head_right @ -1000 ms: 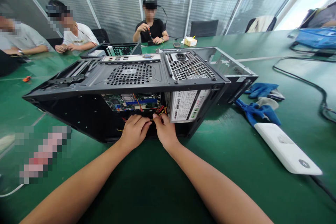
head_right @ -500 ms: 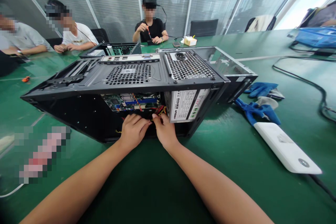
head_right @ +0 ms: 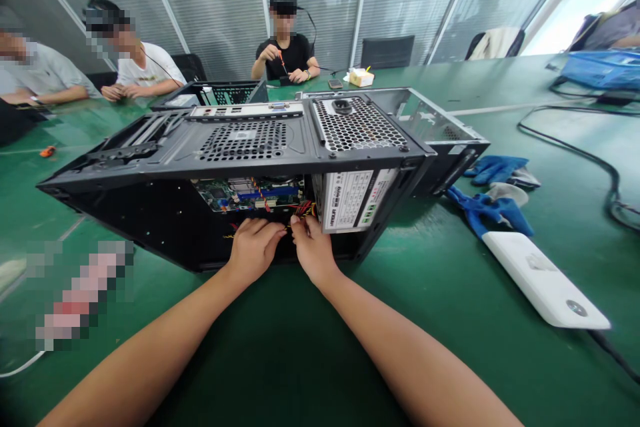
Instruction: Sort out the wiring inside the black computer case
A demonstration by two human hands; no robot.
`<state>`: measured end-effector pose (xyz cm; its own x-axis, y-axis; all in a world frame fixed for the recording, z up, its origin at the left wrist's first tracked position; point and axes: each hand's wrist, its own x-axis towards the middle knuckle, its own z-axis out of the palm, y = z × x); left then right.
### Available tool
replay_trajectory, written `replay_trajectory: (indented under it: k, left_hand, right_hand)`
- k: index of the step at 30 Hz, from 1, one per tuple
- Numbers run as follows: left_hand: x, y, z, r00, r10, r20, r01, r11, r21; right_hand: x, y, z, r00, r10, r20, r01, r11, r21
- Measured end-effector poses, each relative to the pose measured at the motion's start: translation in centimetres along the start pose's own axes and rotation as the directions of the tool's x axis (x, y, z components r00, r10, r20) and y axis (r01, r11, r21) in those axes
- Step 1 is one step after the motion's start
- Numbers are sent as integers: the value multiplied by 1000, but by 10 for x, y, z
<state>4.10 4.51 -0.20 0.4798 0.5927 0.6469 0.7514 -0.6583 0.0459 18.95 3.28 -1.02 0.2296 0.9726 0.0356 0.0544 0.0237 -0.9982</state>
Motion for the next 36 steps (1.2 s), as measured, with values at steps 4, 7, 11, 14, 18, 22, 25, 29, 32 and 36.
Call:
replay_trajectory:
  k: [4, 7, 11, 14, 18, 22, 25, 29, 32, 36]
  left_hand:
    - [-3, -2, 3, 1000, -5, -15, 4, 999, -47]
    - [-5, -4, 5, 999, -3, -37, 1, 997, -77]
    - [-7, -5, 6, 999, 0, -52, -4, 997, -79]
    - [-7, -5, 6, 999, 5, -45, -7, 998, -55]
    - [-7, -5, 7, 999, -6, -50, 2, 996, -84]
    - [-5, -3, 4, 999, -13, -52, 10, 998, -58]
    - [-3, -1, 1, 999, -13, -41, 12, 1000, -9]
    - [-2, 0, 1, 1000, 3, -28, -4, 1000, -21]
    - [-3, 0, 3, 1000, 2, -20, -3, 998, -69]
    - [-4, 0, 4, 1000, -14, -3, 13, 990, -142]
  right_hand:
    - [0, 2, -1, 1000, -19, -9, 18, 999, -48]
    - [1, 4, -2, 998, -56, -26, 53, 991, -121]
    - [1, 4, -3, 997, -67, -26, 62, 985, -160]
    - [1, 4, -3, 997, -75, -20, 71, 981, -182]
    - [1, 4, -3, 997, -74, -20, 69, 978, -195]
    - [2, 4, -3, 998, -68, -16, 64, 981, -183]
    - [2, 4, -3, 997, -81, -11, 78, 981, -176]
    - [2, 4, -3, 996, -93, -13, 89, 979, -183]
    - [2, 4, -3, 996, -92, -19, 87, 979, -187]
    - [2, 5, -2, 995, -95, -22, 90, 979, -182]
